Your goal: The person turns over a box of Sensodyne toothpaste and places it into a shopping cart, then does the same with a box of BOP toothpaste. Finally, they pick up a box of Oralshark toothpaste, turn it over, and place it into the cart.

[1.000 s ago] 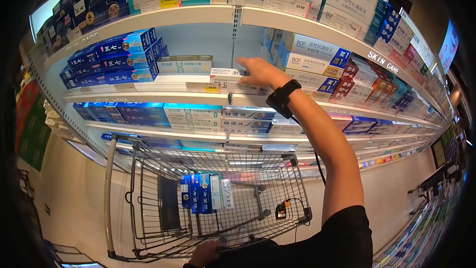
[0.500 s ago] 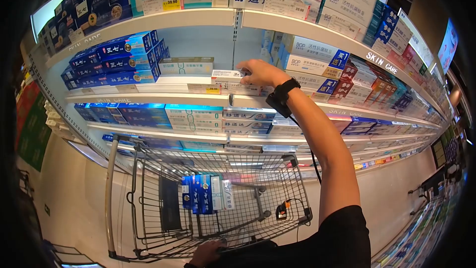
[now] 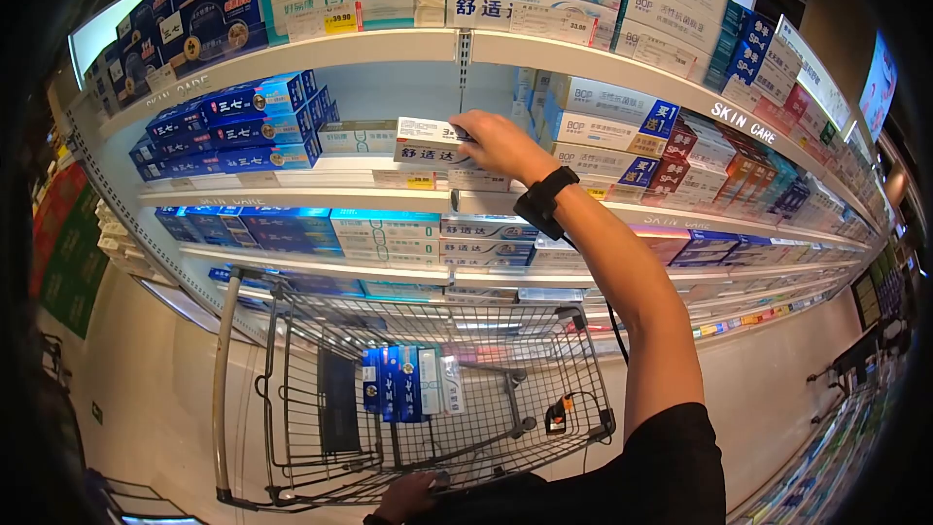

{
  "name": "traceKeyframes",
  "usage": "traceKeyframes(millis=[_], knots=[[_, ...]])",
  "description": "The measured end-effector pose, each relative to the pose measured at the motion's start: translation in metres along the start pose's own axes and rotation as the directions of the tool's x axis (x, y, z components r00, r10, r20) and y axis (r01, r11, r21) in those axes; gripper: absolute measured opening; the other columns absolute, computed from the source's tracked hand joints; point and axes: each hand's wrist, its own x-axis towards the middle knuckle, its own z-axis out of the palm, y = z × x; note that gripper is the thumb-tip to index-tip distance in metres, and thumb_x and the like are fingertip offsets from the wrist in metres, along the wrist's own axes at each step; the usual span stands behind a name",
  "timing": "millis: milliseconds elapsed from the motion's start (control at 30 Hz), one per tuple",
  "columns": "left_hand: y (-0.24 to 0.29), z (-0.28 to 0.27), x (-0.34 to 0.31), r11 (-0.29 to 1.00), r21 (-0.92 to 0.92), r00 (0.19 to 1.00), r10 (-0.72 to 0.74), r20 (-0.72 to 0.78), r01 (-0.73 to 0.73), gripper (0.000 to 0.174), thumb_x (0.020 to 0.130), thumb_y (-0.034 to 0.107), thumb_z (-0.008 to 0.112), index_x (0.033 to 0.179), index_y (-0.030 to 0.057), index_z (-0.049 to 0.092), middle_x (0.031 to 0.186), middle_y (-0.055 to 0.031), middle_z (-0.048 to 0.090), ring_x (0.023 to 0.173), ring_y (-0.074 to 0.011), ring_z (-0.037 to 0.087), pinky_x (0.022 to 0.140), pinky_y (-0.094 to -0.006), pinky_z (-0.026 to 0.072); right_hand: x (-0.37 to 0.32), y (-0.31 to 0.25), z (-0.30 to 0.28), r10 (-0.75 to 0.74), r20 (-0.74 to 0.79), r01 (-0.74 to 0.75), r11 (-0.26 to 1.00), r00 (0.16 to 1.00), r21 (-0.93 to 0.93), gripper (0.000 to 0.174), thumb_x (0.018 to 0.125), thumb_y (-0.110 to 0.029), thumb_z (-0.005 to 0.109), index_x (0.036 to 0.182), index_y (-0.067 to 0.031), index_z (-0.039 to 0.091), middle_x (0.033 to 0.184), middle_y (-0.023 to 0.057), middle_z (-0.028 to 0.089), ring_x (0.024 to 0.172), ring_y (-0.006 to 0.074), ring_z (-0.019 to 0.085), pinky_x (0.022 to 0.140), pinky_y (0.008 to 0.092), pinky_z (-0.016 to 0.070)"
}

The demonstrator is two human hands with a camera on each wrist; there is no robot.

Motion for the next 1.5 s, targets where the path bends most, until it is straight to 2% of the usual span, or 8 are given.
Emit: traceKeyframes(millis=[233,433,633,700,900,1033,1300,1500], knots=[[0.004,-0.005,-0.006,0.995,-0.097,1.0,0.02,-0.021,-0.022,0.037,0.078,0.021,0.065,0.112,0.0053,0.063,0.107,-0.0182,0.064,0.102,-0.0371,0.058,0.087,-0.0455,0.0483,-0.013,-0.064,-0.027,-0.212,-0.144,0.226,0.97,0.967,0.085,0.04,0.087,-0.007,0.06,0.125,-0.0005,0.05,0.111,0.018,0.058,0.097,0.0346,0.059,0.084,0.0399,0.0483],[0.011,-0.029,0.005,0.904,0.016,0.865,0.413,-0.285,-0.427,0.062,0.076,0.026,0.074,0.128,0.004,0.048,0.119,-0.0174,0.057,0.109,-0.0341,0.056,0.089,-0.0415,0.0478,-0.064,-0.118,-0.057,-0.312,-0.044,0.315,0.927,0.949,0.204,0.042,0.089,-0.012,0.058,0.128,0.0004,0.048,0.113,0.0189,0.058,0.1,0.0359,0.057,0.087,0.0407,0.0472],[0.098,-0.142,0.002,0.916,-0.233,0.797,0.133,-0.589,-0.325,0.09,0.068,0.008,0.081,0.142,-0.0001,0.03,0.13,-0.0217,0.049,0.119,-0.0311,0.051,0.098,-0.0397,0.0433,-0.151,-0.131,-0.046,-0.265,0.201,0.156,0.886,0.943,0.436,0.041,0.087,-0.013,0.058,0.124,0.0029,0.051,0.111,0.0213,0.059,0.102,0.0393,0.057,0.089,0.0427,0.0458],[0.119,-0.161,0.005,0.702,-0.483,0.733,0.08,-0.676,-0.523,0.1,0.066,-0.001,0.079,0.147,0.002,0.02,0.132,-0.0208,0.047,0.119,-0.0279,0.051,0.098,-0.0392,0.0433,-0.177,-0.131,-0.039,-0.238,0.288,0.08,0.88,0.928,0.469,0.041,0.087,-0.011,0.058,0.126,0.0018,0.051,0.112,0.0205,0.059,0.102,0.0389,0.058,0.087,0.042,0.0465],[0.178,-0.167,0.012,0.446,-0.737,0.857,0.169,-0.487,-0.508,0.092,0.077,-0.002,0.072,0.149,0.0037,0.015,0.135,-0.0207,0.043,0.121,-0.0258,0.05,0.099,-0.0361,0.0438,-0.25,-0.124,-0.025,-0.17,0.381,-0.081,0.824,0.909,0.561,0.042,0.082,-0.002,0.062,0.123,0.0023,0.054,0.109,0.02,0.061,0.098,0.0376,0.06,0.081,0.0414,0.0488],[0.188,-0.148,0.022,0.645,-0.549,0.838,0.307,-0.45,-0.531,0.074,0.086,0.003,0.065,0.147,0.0027,0.023,0.134,-0.02,0.045,0.118,-0.0237,0.053,0.096,-0.0334,0.0449,-0.289,-0.119,-0.029,-0.118,0.283,-0.075,0.806,0.952,0.587,0.035,0.082,-0.007,0.065,0.114,0.004,0.058,0.095,0.0199,0.063,0.084,0.0338,0.063,0.071,0.0405,0.0498],[0.194,-0.112,0.031,0.375,-0.813,0.894,0.138,-0.427,-0.446,0.056,0.088,0.011,0.063,0.136,0.0052,0.036,0.119,-0.0162,0.056,0.108,-0.0199,0.056,0.093,-0.0325,0.0447,-0.35,-0.123,-0.065,0.201,0.092,-0.221,0.863,0.975,0.455,0.045,0.082,-0.012,0.069,0.124,-0.004,0.057,0.115,0.0163,0.063,0.104,0.0292,0.061,0.088,0.0363,0.0477],[0.185,-0.107,0.03,0.262,-0.861,0.898,0.058,-0.437,-0.436,0.055,0.089,0.021,0.062,0.136,0.0069,0.037,0.121,-0.0133,0.053,0.105,-0.0229,0.06,0.083,-0.036,0.0571,-0.422,-0.126,-0.049,0.616,0.03,-0.339,0.391,0.787,0.856,0.059,0.093,-0.026,0.06,0.142,-0.0045,0.038,0.123,0.0125,0.058,0.108,0.0187,0.058,0.085,0.0309,0.0489]])
